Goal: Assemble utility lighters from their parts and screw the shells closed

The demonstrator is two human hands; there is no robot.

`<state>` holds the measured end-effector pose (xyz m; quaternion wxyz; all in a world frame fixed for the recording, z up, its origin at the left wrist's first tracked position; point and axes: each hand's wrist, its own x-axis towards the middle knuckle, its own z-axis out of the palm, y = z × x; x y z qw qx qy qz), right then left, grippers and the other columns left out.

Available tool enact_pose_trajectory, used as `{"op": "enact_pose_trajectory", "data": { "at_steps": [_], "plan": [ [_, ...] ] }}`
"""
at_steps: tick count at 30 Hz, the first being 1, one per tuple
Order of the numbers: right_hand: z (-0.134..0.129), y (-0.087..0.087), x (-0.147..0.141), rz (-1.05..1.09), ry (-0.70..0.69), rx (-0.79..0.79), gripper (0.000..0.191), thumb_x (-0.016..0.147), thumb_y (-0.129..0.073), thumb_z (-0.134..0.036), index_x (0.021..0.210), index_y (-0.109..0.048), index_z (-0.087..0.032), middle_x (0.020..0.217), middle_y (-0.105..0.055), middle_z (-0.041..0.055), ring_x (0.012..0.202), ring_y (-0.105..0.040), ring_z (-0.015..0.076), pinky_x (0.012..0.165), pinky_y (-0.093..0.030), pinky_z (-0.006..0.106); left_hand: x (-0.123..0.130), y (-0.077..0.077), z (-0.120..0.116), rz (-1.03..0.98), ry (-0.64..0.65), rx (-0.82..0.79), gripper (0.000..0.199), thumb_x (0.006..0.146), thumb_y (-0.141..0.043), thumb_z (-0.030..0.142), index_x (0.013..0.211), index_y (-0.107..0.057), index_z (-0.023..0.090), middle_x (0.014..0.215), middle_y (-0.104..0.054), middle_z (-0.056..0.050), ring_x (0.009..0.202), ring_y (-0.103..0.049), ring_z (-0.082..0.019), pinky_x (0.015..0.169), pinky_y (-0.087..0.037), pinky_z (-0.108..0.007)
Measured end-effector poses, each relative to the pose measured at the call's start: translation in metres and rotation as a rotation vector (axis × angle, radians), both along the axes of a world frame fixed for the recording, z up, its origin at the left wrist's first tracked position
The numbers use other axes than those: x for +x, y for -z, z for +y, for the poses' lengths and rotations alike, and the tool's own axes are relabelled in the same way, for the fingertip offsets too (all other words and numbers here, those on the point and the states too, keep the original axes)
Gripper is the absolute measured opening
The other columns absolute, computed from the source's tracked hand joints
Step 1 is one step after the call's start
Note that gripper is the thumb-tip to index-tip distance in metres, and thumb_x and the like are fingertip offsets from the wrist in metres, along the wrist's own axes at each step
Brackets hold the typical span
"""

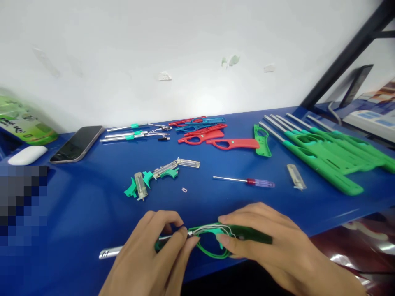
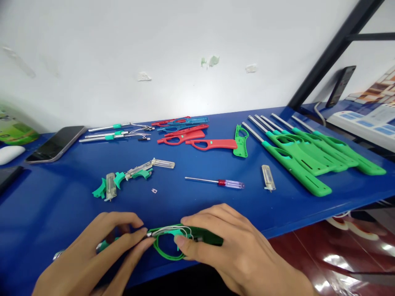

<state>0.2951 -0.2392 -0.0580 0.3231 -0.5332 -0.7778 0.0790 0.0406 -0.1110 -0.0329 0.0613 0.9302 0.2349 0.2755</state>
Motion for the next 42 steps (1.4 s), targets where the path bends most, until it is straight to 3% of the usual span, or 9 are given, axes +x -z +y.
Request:
{"op": "enact_pose_trajectory", "data": {
  "at_steps": [3,5,8,13,18,24,35,42],
  "plan": [
    [-0.001,0.002,0.000,-0.004,0.037,-0.051,0.041,0.106,-0.065,-0.022,0.141,-0.073,-0.042,0.127,-0.081,0.0010,0.110,-0.077,0.0219,0.095,-0.066,0.035,0.006,0.004,0.001,-0.043,-0.017,-0.138,0.014,0.110,-0.055,0.023,0.102,-0.066,0.026,0.108,-0.067,0.001,0.083,-0.072,-0.009,0.075,-0.058,-0.019],
    [0.000,0.002,0.000,-0.031,0.037,-0.038,0.039,0.106,-0.066,-0.021,0.140,-0.073,-0.040,0.130,-0.080,0.0009,0.111,-0.077,0.0206,0.095,-0.065,0.033,0.006,0.007,0.002,-0.026,-0.012,-0.172,0.012,0.110,-0.056,0.028,0.116,-0.067,0.029,0.115,-0.067,0.000,0.091,-0.074,-0.010,0.085,-0.061,-0.019],
    [0.002,0.002,0.000,-0.102,-0.002,0.034,0.038,0.106,-0.066,-0.016,0.140,-0.073,-0.032,0.138,-0.077,0.0023,0.116,-0.073,0.0197,0.096,-0.063,0.033,0.005,0.010,0.005,0.027,0.041,-0.141,0.031,0.110,-0.054,0.025,0.139,-0.060,0.032,0.125,-0.066,-0.002,0.102,-0.074,-0.013,0.089,-0.063,-0.024],
    [0.005,-0.002,-0.001,-0.132,-0.027,0.110,0.032,0.113,-0.055,-0.019,0.141,-0.071,-0.025,0.143,-0.077,-0.0010,0.125,-0.067,0.0193,0.101,-0.058,0.034,0.009,0.014,0.006,0.035,0.130,-0.115,0.026,0.108,-0.053,0.013,0.125,-0.066,0.028,0.111,-0.068,-0.002,0.083,-0.070,-0.014,0.077,-0.062,-0.032],
    [0.007,-0.015,-0.003,-0.195,-0.009,0.156,0.038,0.118,-0.042,-0.022,0.134,-0.075,-0.025,0.139,-0.078,-0.0071,0.120,-0.071,0.0165,0.098,-0.059,0.030,0.003,0.017,0.006,0.070,0.157,0.005,0.038,0.102,-0.052,0.008,0.133,-0.067,0.023,0.111,-0.071,-0.006,0.083,-0.064,-0.018,0.067,-0.061,-0.032],
    [0.010,-0.016,-0.001,-0.223,0.004,0.198,0.037,0.118,-0.043,-0.023,0.132,-0.077,-0.027,0.137,-0.079,-0.0113,0.119,-0.073,0.0145,0.099,-0.056,0.029,-0.002,0.021,0.006,0.112,0.196,0.122,0.038,0.103,-0.053,0.009,0.136,-0.069,0.019,0.116,-0.074,-0.007,0.089,-0.064,-0.019,0.073,-0.063,-0.033],
    [0.008,-0.005,-0.004,-0.147,0.044,0.285,0.025,0.114,-0.057,-0.020,0.126,-0.079,-0.026,0.131,-0.081,-0.0138,0.117,-0.066,0.0145,0.102,-0.050,0.031,0.004,0.015,0.004,0.004,0.144,-0.020,0.026,0.102,-0.058,0.005,0.115,-0.069,0.024,0.103,-0.070,-0.001,0.082,-0.063,-0.015,0.072,-0.057,-0.030],
    [0.008,-0.007,-0.007,-0.126,0.061,0.304,0.028,0.115,-0.054,-0.017,0.125,-0.079,-0.023,0.120,-0.085,-0.0074,0.100,-0.065,0.0150,0.094,-0.050,0.031,-0.004,0.021,0.003,0.045,0.163,0.165,0.036,0.099,-0.055,0.003,0.127,-0.068,0.021,0.114,-0.070,-0.006,0.094,-0.068,-0.019,0.074,-0.058,-0.032]
  ]
}}
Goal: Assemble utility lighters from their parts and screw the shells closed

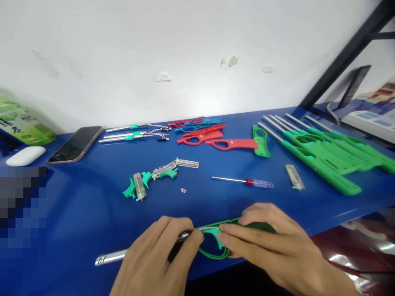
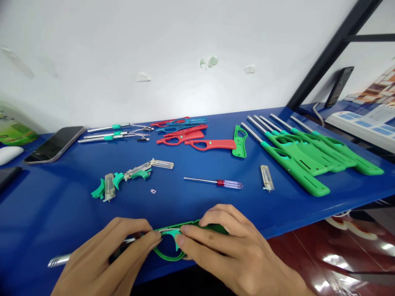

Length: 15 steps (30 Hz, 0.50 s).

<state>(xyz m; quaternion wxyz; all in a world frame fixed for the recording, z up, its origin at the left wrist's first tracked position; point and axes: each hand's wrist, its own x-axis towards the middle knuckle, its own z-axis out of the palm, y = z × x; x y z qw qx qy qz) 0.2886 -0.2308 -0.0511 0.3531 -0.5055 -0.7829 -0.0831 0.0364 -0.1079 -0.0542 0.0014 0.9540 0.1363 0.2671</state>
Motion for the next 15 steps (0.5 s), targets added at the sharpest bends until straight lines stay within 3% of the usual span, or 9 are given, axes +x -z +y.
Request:
{"op": "enact_pose_trajectory", "data": {
  "at_steps": [3,8,12,15],
  "plan": [
    [-0.001,-0.003,0.000,-0.038,0.005,-0.027,0.031,0.116,-0.049,-0.018,0.126,-0.078,-0.024,0.117,-0.085,-0.0050,0.097,-0.067,0.0157,0.093,-0.051,0.033,-0.002,-0.001,-0.002,-0.013,-0.009,0.011,0.038,0.097,-0.057,0.002,0.128,-0.068,0.021,0.117,-0.071,-0.006,0.101,-0.069,-0.021,0.081,-0.061,-0.034],
    [0.000,-0.005,0.000,-0.032,0.010,-0.045,0.029,0.114,-0.053,-0.019,0.124,-0.079,-0.024,0.113,-0.086,-0.0043,0.093,-0.070,0.0162,0.087,-0.055,0.032,-0.001,-0.003,-0.003,0.027,-0.026,-0.103,0.028,0.103,-0.056,0.010,0.125,-0.068,0.023,0.106,-0.070,-0.006,0.082,-0.068,-0.017,0.070,-0.062,-0.033],
    [0.002,-0.009,-0.001,-0.023,0.008,-0.032,0.032,0.116,-0.049,-0.020,0.120,-0.081,-0.024,0.114,-0.086,-0.0055,0.090,-0.071,0.0154,0.086,-0.056,0.030,-0.001,0.000,-0.001,0.031,-0.034,-0.089,0.039,0.104,-0.057,0.011,0.141,-0.063,0.021,0.114,-0.071,-0.007,0.093,-0.072,-0.018,0.083,-0.064,-0.035],
    [0.001,-0.012,-0.001,0.011,-0.004,-0.035,0.029,0.115,-0.052,-0.020,0.118,-0.081,-0.024,0.115,-0.086,-0.0052,0.091,-0.071,0.0147,0.090,-0.058,0.029,-0.003,0.002,0.000,0.049,-0.026,-0.062,0.042,0.101,-0.056,0.005,0.138,-0.065,0.022,0.114,-0.069,-0.006,0.094,-0.071,-0.016,0.088,-0.063,-0.035]
  ]
}}
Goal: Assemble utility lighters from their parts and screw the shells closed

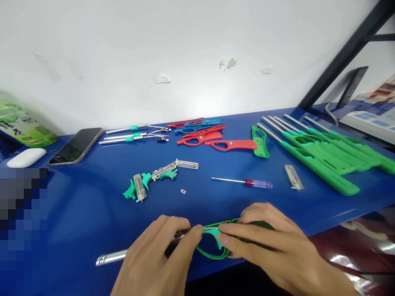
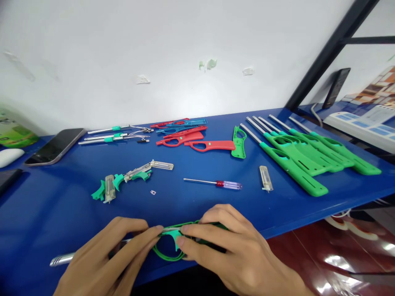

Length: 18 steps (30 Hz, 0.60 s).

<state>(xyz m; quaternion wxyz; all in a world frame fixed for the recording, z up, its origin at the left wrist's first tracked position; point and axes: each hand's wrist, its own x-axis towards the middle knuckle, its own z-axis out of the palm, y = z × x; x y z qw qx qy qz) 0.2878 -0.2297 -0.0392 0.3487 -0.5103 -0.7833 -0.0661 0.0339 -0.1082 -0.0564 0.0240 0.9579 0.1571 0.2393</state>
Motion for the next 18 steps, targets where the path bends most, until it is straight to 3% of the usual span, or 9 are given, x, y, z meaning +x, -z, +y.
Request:
{"op": "enact_pose_trajectory", "data": {
  "at_steps": [4,7,14,18],
  "plan": [
    [-0.003,-0.001,0.004,0.121,0.055,-0.028,0.019,0.110,-0.065,-0.027,0.123,-0.078,-0.023,0.116,-0.084,0.0014,0.104,-0.074,0.0143,0.097,-0.060,0.024,-0.002,0.003,0.001,0.002,-0.011,0.067,0.046,0.099,-0.059,0.003,0.141,-0.064,0.020,0.121,-0.068,-0.009,0.107,-0.069,-0.020,0.090,-0.062,-0.035],
    [-0.004,0.000,0.006,0.217,0.186,-0.077,0.019,0.109,-0.063,-0.024,0.123,-0.076,-0.027,0.114,-0.081,0.0014,0.105,-0.076,0.0129,0.094,-0.060,0.020,-0.004,0.004,0.002,-0.005,-0.015,0.074,0.044,0.099,-0.059,0.002,0.139,-0.066,0.019,0.118,-0.069,-0.009,0.102,-0.068,-0.019,0.084,-0.062,-0.033],
    [-0.003,0.006,0.005,0.287,0.232,-0.106,0.021,0.105,-0.065,-0.020,0.120,-0.075,-0.032,0.114,-0.080,-0.0004,0.106,-0.077,0.0156,0.093,-0.063,0.023,-0.004,0.006,0.003,-0.021,-0.022,0.133,0.041,0.101,-0.058,0.007,0.138,-0.069,0.021,0.115,-0.071,-0.008,0.104,-0.067,-0.022,0.089,-0.062,-0.036],
    [-0.005,0.004,0.020,0.213,0.258,-0.023,0.022,0.104,-0.065,-0.021,0.121,-0.076,-0.031,0.116,-0.082,0.0009,0.107,-0.078,0.0201,0.093,-0.064,0.031,-0.002,-0.005,0.006,-0.111,-0.081,0.144,0.032,0.103,-0.061,0.008,0.131,-0.070,0.020,0.113,-0.069,-0.007,0.103,-0.062,-0.021,0.091,-0.057,-0.034]
  ]
}}
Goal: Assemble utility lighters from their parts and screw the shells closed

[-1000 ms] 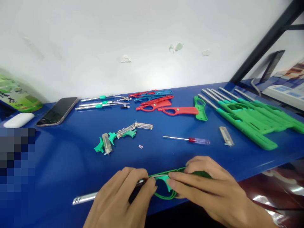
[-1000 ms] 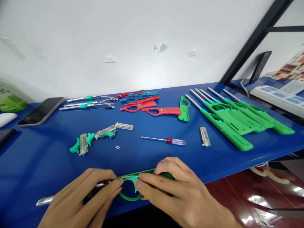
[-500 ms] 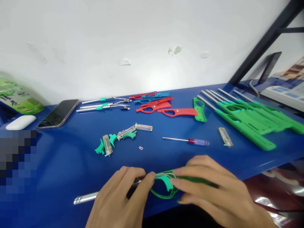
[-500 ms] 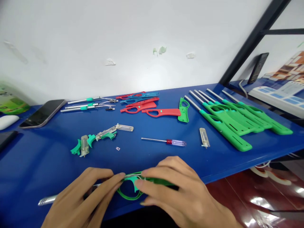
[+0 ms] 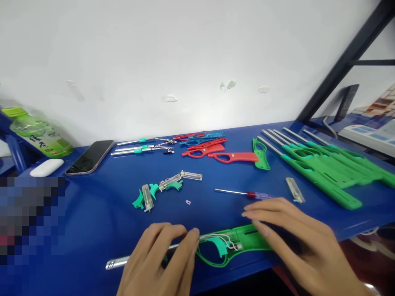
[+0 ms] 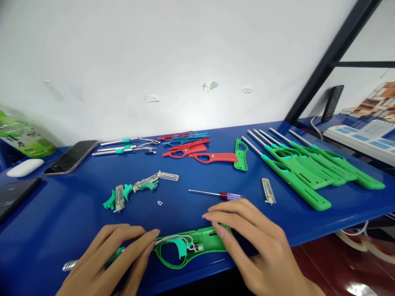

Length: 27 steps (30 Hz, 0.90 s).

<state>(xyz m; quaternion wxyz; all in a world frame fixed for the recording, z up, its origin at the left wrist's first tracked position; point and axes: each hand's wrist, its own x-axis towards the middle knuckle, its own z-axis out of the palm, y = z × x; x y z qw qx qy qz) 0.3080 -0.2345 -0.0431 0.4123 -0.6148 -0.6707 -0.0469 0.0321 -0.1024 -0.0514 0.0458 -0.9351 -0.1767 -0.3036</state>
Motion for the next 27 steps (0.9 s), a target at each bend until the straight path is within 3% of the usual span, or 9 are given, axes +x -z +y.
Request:
{"op": "enact_pose_trajectory", "data": {
  "at_steps": [4,7,10,13,16,19,23,27],
  "plan": [
    [0.011,-0.016,0.027,-0.164,0.063,0.013,0.022,0.106,-0.064,-0.028,0.123,-0.076,-0.031,0.116,-0.082,0.0035,0.104,-0.078,0.0257,0.094,-0.062,0.043,0.000,-0.025,0.019,-0.020,-0.082,0.031,0.024,0.105,-0.060,0.012,0.126,-0.070,0.019,0.112,-0.069,-0.006,0.103,-0.061,-0.022,0.092,-0.053,-0.037],
    [0.033,-0.035,0.039,-0.319,-0.030,-0.081,0.023,0.109,-0.059,-0.030,0.128,-0.074,-0.029,0.122,-0.080,0.0056,0.111,-0.075,0.0268,0.098,-0.059,0.046,0.003,-0.038,0.044,0.070,-0.127,-0.012,0.022,0.107,-0.052,0.014,0.114,-0.073,0.020,0.107,-0.070,-0.006,0.099,-0.060,-0.025,0.083,-0.055,-0.040],
    [0.066,-0.050,0.035,-0.487,-0.184,-0.204,0.028,0.112,-0.052,-0.027,0.133,-0.071,-0.024,0.127,-0.077,0.0089,0.118,-0.072,0.0278,0.104,-0.056,0.051,0.010,-0.041,0.070,0.148,-0.157,-0.031,0.027,0.107,-0.049,0.014,0.106,-0.075,0.019,0.101,-0.071,-0.007,0.090,-0.060,-0.026,0.075,-0.055,-0.041],
    [0.103,-0.058,0.018,-0.540,-0.228,-0.274,0.024,0.111,-0.056,-0.028,0.127,-0.073,-0.021,0.117,-0.078,0.0090,0.110,-0.073,0.0278,0.098,-0.059,0.049,0.020,-0.040,0.086,0.205,-0.143,-0.057,0.023,0.105,-0.055,0.014,0.104,-0.077,0.020,0.099,-0.071,-0.005,0.088,-0.060,-0.025,0.073,-0.055,-0.039],
    [0.136,-0.058,0.000,-0.579,-0.215,-0.346,0.027,0.111,-0.058,-0.037,0.119,-0.073,-0.016,0.108,-0.077,0.0096,0.099,-0.074,0.0257,0.091,-0.061,0.046,0.029,-0.042,0.087,0.254,-0.127,-0.086,0.021,0.105,-0.057,0.015,0.112,-0.076,0.022,0.101,-0.071,-0.005,0.091,-0.061,-0.024,0.075,-0.057,-0.037],
    [0.156,-0.051,-0.008,-0.606,-0.203,-0.426,0.027,0.107,-0.068,-0.039,0.120,-0.071,-0.016,0.114,-0.075,0.0068,0.099,-0.075,0.0217,0.089,-0.064,0.043,0.034,-0.044,0.080,0.289,-0.093,-0.110,0.022,0.106,-0.058,0.019,0.118,-0.075,0.025,0.104,-0.070,-0.004,0.094,-0.062,-0.022,0.075,-0.058,-0.034],
    [0.158,-0.039,0.000,-0.576,-0.198,-0.491,0.031,0.105,-0.071,-0.038,0.129,-0.069,-0.017,0.126,-0.073,0.0086,0.104,-0.074,0.0226,0.089,-0.065,0.043,0.037,-0.042,0.072,0.347,-0.044,-0.116,0.016,0.105,-0.064,0.021,0.111,-0.077,0.028,0.107,-0.071,-0.003,0.096,-0.064,-0.021,0.074,-0.058,-0.030],
    [0.144,-0.035,0.022,-0.446,-0.201,-0.493,0.031,0.105,-0.072,-0.038,0.126,-0.069,-0.017,0.123,-0.073,0.0078,0.103,-0.074,0.0223,0.089,-0.064,0.043,0.042,-0.035,0.072,0.384,-0.040,-0.081,0.017,0.106,-0.061,0.016,0.103,-0.075,0.024,0.106,-0.070,-0.004,0.092,-0.063,-0.021,0.068,-0.055,-0.027]
  ]
}}
